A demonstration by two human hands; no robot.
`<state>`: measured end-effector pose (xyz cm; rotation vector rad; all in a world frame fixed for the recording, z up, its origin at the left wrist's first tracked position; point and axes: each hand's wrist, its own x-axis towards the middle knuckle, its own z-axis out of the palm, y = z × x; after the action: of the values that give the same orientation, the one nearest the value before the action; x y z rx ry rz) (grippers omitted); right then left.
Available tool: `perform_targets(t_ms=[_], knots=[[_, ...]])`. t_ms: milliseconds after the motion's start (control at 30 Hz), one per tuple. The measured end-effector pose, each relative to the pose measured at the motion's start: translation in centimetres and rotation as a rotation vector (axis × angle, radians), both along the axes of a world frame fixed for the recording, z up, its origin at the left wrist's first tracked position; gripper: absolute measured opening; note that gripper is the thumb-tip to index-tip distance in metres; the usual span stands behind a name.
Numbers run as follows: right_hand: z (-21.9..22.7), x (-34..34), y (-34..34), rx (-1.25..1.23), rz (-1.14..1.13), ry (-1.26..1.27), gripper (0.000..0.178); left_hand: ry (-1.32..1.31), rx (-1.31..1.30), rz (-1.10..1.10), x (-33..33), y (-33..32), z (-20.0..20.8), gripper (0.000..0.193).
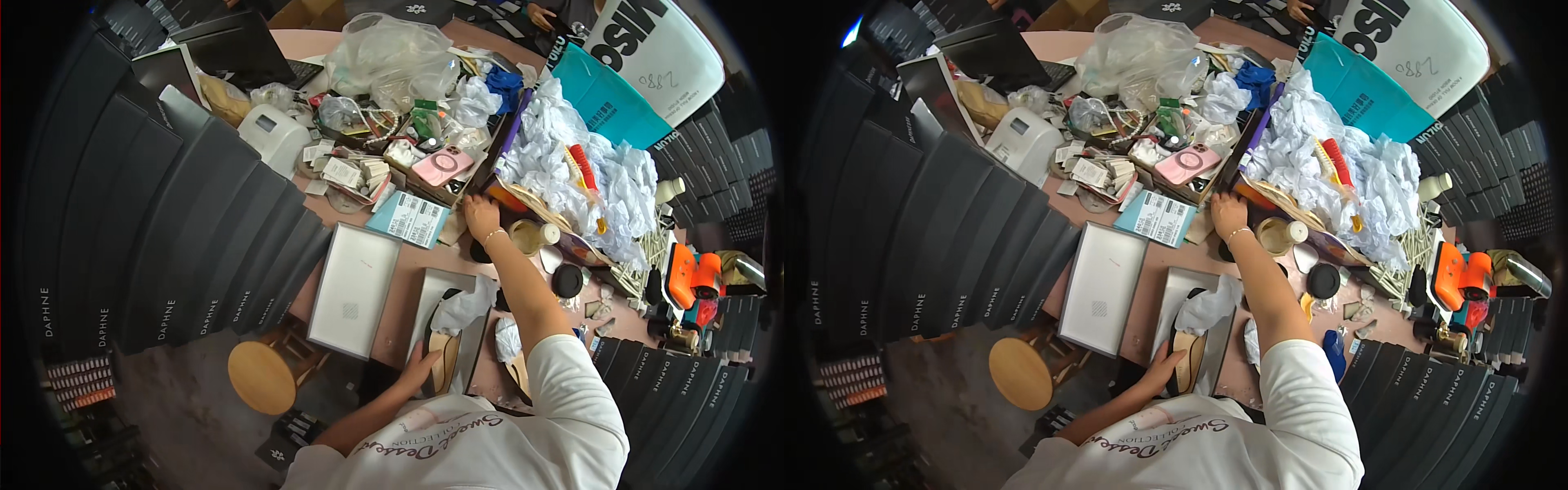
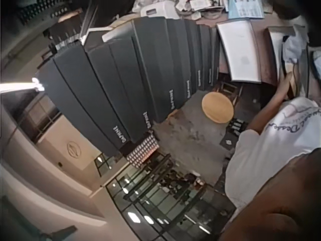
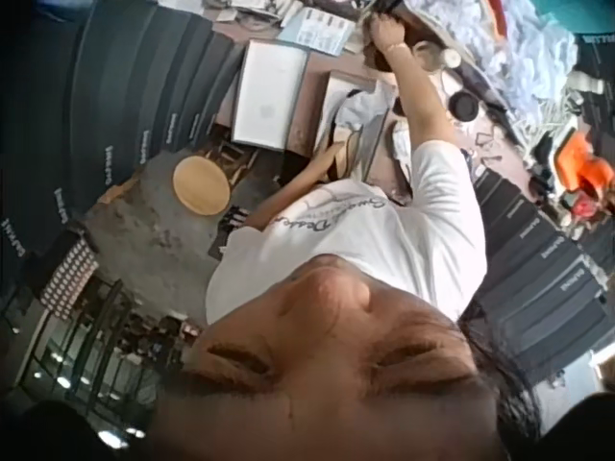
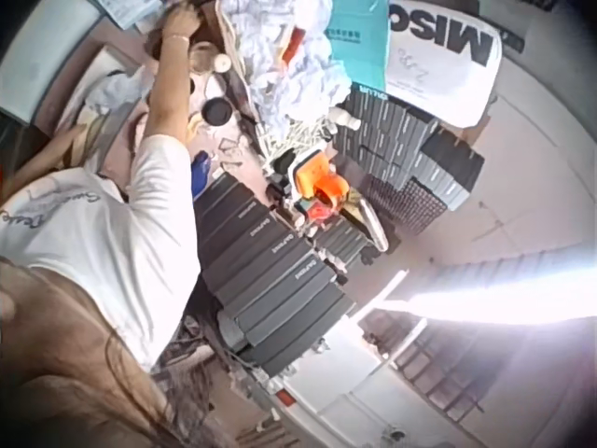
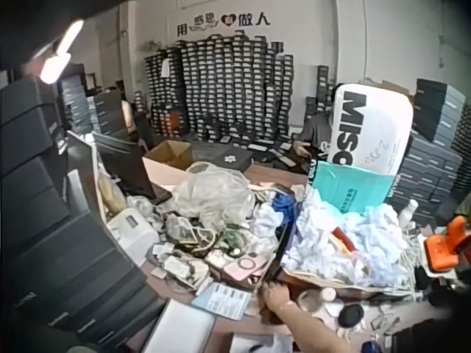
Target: Packaging high-heeled shoes into boxes with tissue paper and organizing the boxes.
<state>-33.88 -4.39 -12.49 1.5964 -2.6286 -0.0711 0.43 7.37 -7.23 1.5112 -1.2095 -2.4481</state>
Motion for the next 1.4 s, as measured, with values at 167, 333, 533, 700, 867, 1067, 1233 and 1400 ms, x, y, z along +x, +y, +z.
perform_targets(t_ms=[167, 333, 533, 700, 867, 1067, 1233, 1400], knots=[[0.9, -0.5, 0.4, 0.011, 0.165, 0.041, 0.016, 0.309, -0.061, -0.035, 0.7, -0.6, 0.5, 0.046], [10.4, 2.2, 2.2, -0.373, 0.124, -0.25, 0.014, 0.333, -0.026, 0.136, 1.3, -2.9, 5.5, 0.041], [12.5, 13.2, 14.3, -0.424, -0.157, -0.997, 0.032, 0.366, -0.037, 0.233, 1.6, -5.9, 9.5, 0.042], [16.5, 17.5, 16.9, -0.85, -0.167, -1.013, 0.075, 0.345, -0.166, 0.045, 1.2, -5.6, 8.7, 0.055], [18.7, 16.6, 17.0, -0.512, 0.201, -0.242, 0.038, 0.369, -0.064, 0.013, -0.5, -3.5, 10.0, 0.044], [18.3, 20.3, 20.4, -0.936, -0.238, -0.672, 0.031, 0.271, 0.213, 0.172, 0.5, -6.9, 8.1, 0.035], [4.2, 22.5, 19.1, -0.076, 0.179, -0.219, 0.021, 0.302, -0.014, 0.043, -0.1, -6.9, 9.9, 0.042], [13.1, 22.0, 21.5, -0.412, -0.039, -0.486, 0.028, 0.269, 0.083, -0.063, -0.8, -6.4, 7.6, 0.043]])
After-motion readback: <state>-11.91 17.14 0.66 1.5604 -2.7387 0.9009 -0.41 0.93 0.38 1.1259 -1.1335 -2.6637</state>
